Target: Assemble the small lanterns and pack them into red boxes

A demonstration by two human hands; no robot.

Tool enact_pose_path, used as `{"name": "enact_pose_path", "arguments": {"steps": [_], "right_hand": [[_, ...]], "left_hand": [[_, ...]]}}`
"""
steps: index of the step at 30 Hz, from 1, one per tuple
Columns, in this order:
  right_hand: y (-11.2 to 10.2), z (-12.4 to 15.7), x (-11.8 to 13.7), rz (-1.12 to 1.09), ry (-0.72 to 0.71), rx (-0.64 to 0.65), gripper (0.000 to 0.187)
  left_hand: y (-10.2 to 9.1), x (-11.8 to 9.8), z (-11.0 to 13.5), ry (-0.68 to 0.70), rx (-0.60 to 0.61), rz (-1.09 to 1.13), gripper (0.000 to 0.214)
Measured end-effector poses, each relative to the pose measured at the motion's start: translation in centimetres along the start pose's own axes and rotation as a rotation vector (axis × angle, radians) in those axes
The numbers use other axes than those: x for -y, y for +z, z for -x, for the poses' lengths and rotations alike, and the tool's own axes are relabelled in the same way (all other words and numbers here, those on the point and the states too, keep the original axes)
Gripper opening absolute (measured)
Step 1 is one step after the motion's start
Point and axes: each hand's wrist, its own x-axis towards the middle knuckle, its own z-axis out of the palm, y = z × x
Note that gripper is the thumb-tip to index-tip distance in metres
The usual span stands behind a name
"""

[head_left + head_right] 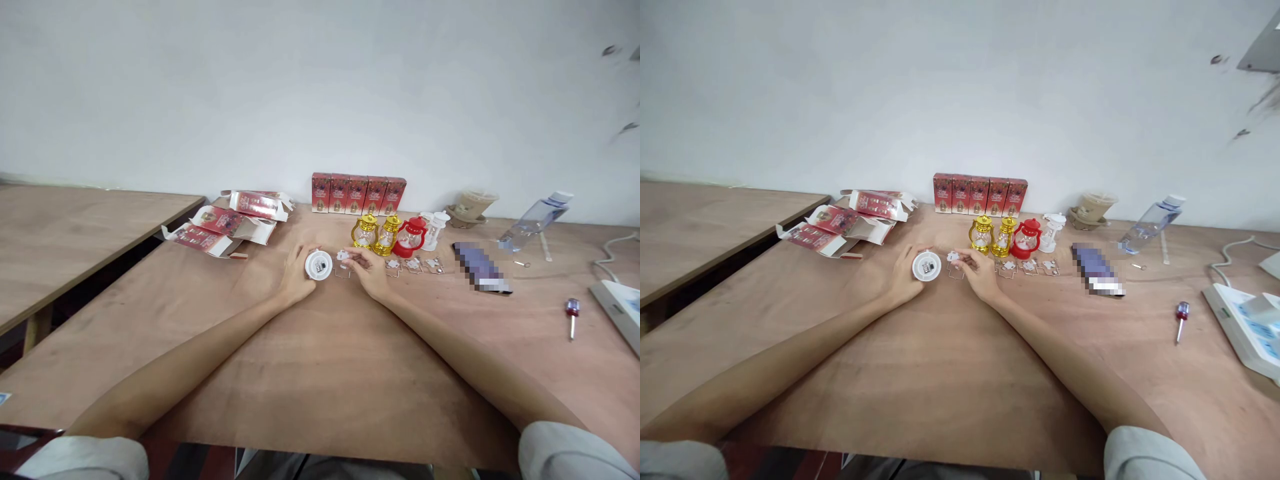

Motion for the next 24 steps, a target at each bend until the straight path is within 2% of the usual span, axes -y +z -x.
{"name": "enact_pose_path", "arguments": {"steps": [4, 8, 11, 15, 19, 24], "right_hand": [[-0.1, -0.2, 0.8, 0.013, 0.007, -0.034, 0.022], [-0.6, -1.2, 3.5, 0.115, -0.146, -0.022, 0.02], [-0.8, -1.9, 5.9, 0.194, -0.225, 0.063, 0.022], [-0.6, -2.0, 8.1, 0.312, -0.325, 0.283, 0.024], [-0.3, -1.7, 8.2, 0.402, -0.409, 0.41, 0.026], [0.1, -1.2, 7.4, 0.526, -0.481, 0.414, 0.025]], "left_hand": [[0.0, 0.1, 0.0, -0.002, 0.001, -0.016, 0.065], [-0.1, -0.1, 0.0, 0.044, 0.023, 0.023, 0.063], [-0.2, -0.3, 0.0, 0.145, 0.052, 0.106, 0.054], [-0.1, -0.4, -0.1, 0.213, 0.048, 0.156, 0.046], [0.0, -0.2, -0.1, 0.24, 0.036, 0.189, 0.044], [0.1, 0.2, 0.0, 0.258, 0.052, 0.197, 0.048]]}}
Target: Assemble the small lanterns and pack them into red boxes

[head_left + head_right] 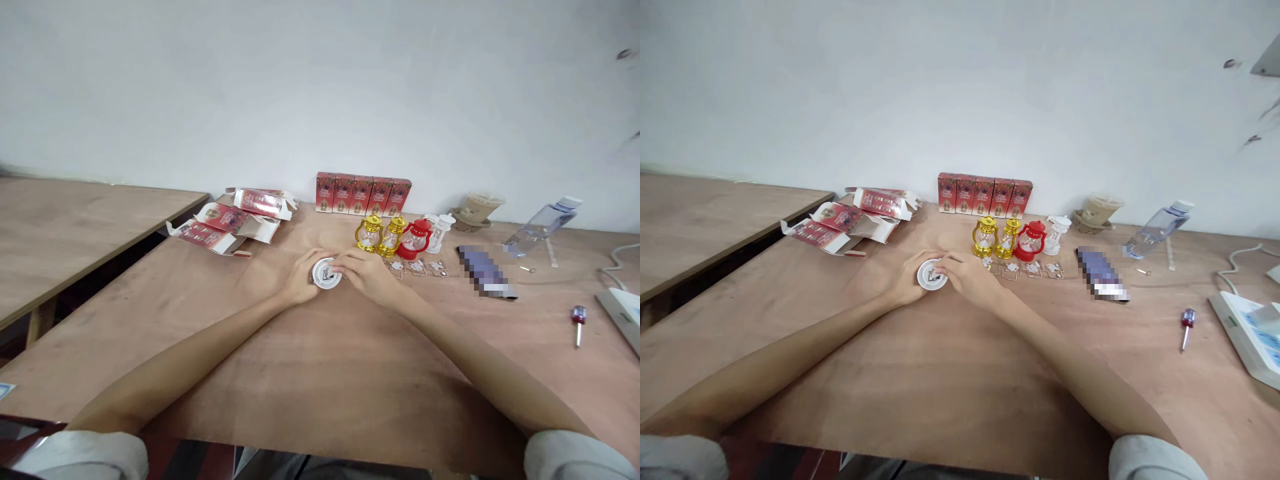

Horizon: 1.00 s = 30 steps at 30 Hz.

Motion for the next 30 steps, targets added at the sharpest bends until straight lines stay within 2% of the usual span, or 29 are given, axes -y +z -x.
{"name": "enact_pose_path", "arguments": {"steps": [5, 14, 21, 30], "right_hand": [[0.8, 0.4, 0.3, -0.032, 0.01, -0.086, 0.019], [1.0, 0.3, 0.7, 0.021, -0.003, -0.145, 0.02], [0.9, 0.3, 0.7, 0.01, 0.025, -0.126, 0.019], [1.6, 0.8, 0.5, 0.179, -0.075, -0.127, 0.02]], "left_hand": [[-0.1, -0.4, 0.1, -0.014, 0.029, -0.002, 0.049], [0.0, -0.6, 0.0, 0.049, 0.011, -0.017, 0.049], [-0.1, -0.7, 0.1, -0.003, 0.008, -0.027, 0.046], [-0.1, -0.8, 0.1, 0.03, 0.007, -0.002, 0.049]]}}
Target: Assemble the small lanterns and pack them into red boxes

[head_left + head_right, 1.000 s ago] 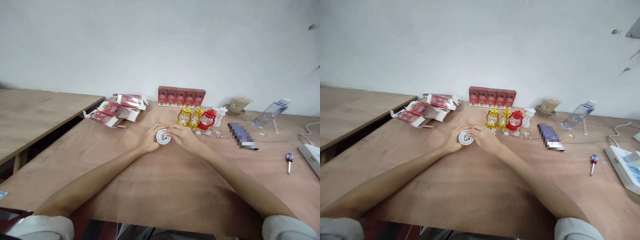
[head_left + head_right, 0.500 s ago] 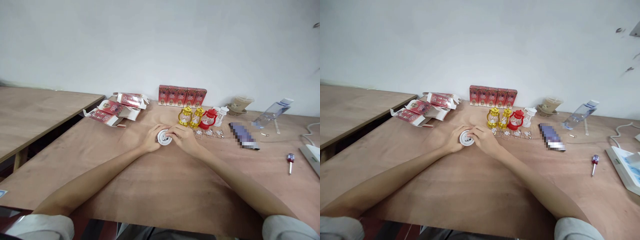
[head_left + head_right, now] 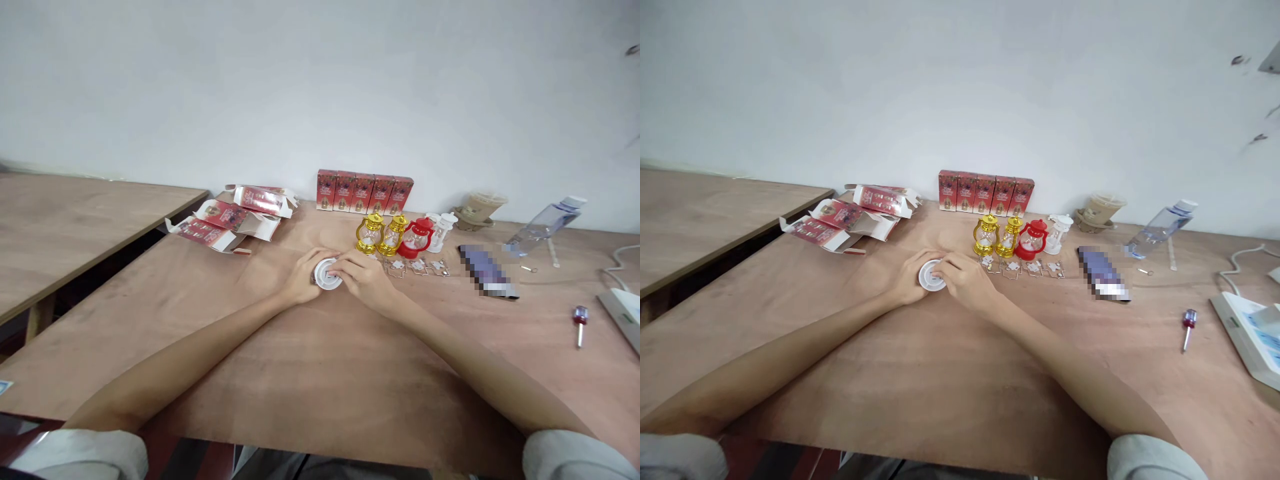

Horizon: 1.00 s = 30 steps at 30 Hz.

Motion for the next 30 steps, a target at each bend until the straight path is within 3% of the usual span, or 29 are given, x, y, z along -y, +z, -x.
{"name": "enact_pose_path", "arguments": {"steps": [6, 11, 15, 23, 30], "right_hand": [[-0.02, -0.13, 0.15, 0.014, -0.017, -0.035, 0.016], [0.32, -0.11, -0.06, -0.194, 0.159, -0.031, 0.007], [0.37, -0.2, -0.15, -0.314, 0.285, 0.028, 0.011], [0.31, -0.57, 0.0, -0.433, 0.532, 0.04, 0.021], [0.49, -0.32, -0.27, -0.435, 0.407, 0.007, 0.015]], "left_hand": [[0.06, 0.16, -0.01, 0.017, -0.002, -0.013, 0.042], [0.06, 0.14, -0.1, 0.006, -0.016, -0.042, 0.032], [-0.08, 0.01, -0.16, -0.013, -0.006, -0.038, 0.031], [-0.24, 0.28, 0.21, -0.108, 0.147, -0.076, 0.03], [-0.3, 0.11, -0.02, -0.066, 0.021, 0.02, 0.027]]}}
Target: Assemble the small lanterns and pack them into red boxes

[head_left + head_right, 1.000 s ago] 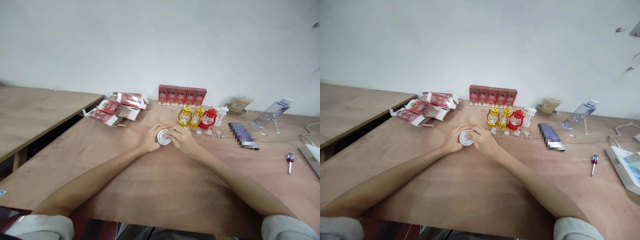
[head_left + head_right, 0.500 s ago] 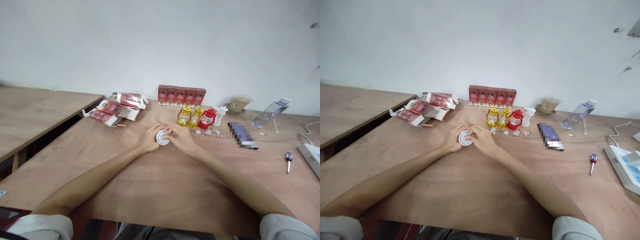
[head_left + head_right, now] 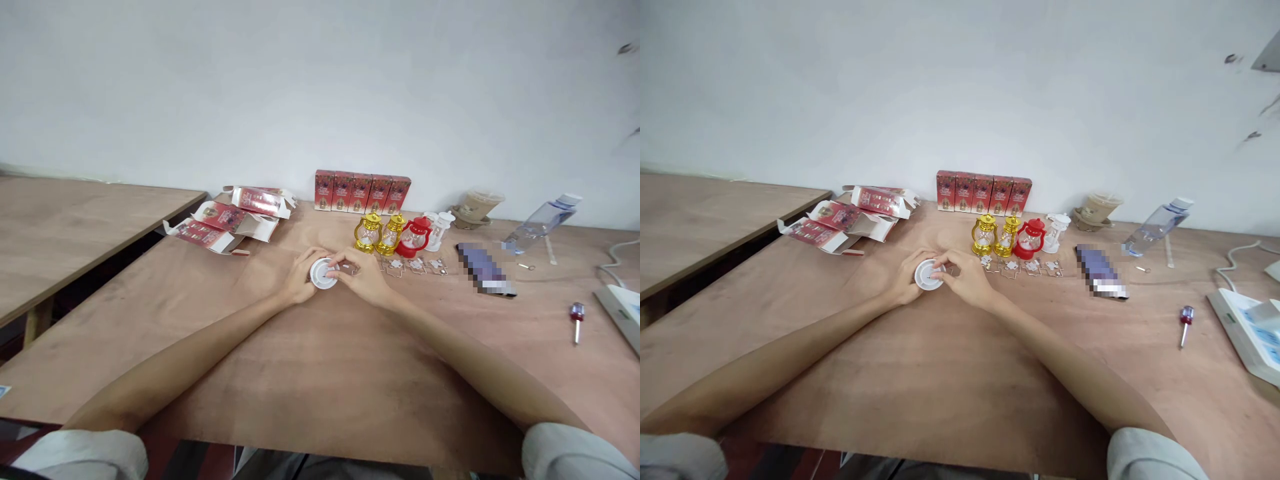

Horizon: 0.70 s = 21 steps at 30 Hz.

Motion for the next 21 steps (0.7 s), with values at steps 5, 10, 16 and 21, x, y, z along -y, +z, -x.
{"name": "enact_pose_path", "arguments": {"steps": [5, 10, 16, 21], "right_hand": [[0.2, 0.3, -0.5, -0.03, -0.022, -0.043, 0.01], [0.9, 0.6, -0.8, -0.037, -0.007, -0.103, 0.001], [1.1, 0.7, -0.9, 0.011, -0.007, -0.132, 0.007], [1.1, 0.9, -0.7, -0.055, -0.093, -0.108, 0.008]], "left_hand": [[0.1, 0.1, -0.1, 0.048, -0.062, 0.074, 0.025], [0.4, 0.6, 0.0, 0.037, -0.058, 0.059, 0.026], [0.7, 1.2, 0.3, -0.055, -0.054, 0.02, 0.036], [0.1, 0.2, 0.1, 0.001, -0.054, 0.019, 0.029]]}}
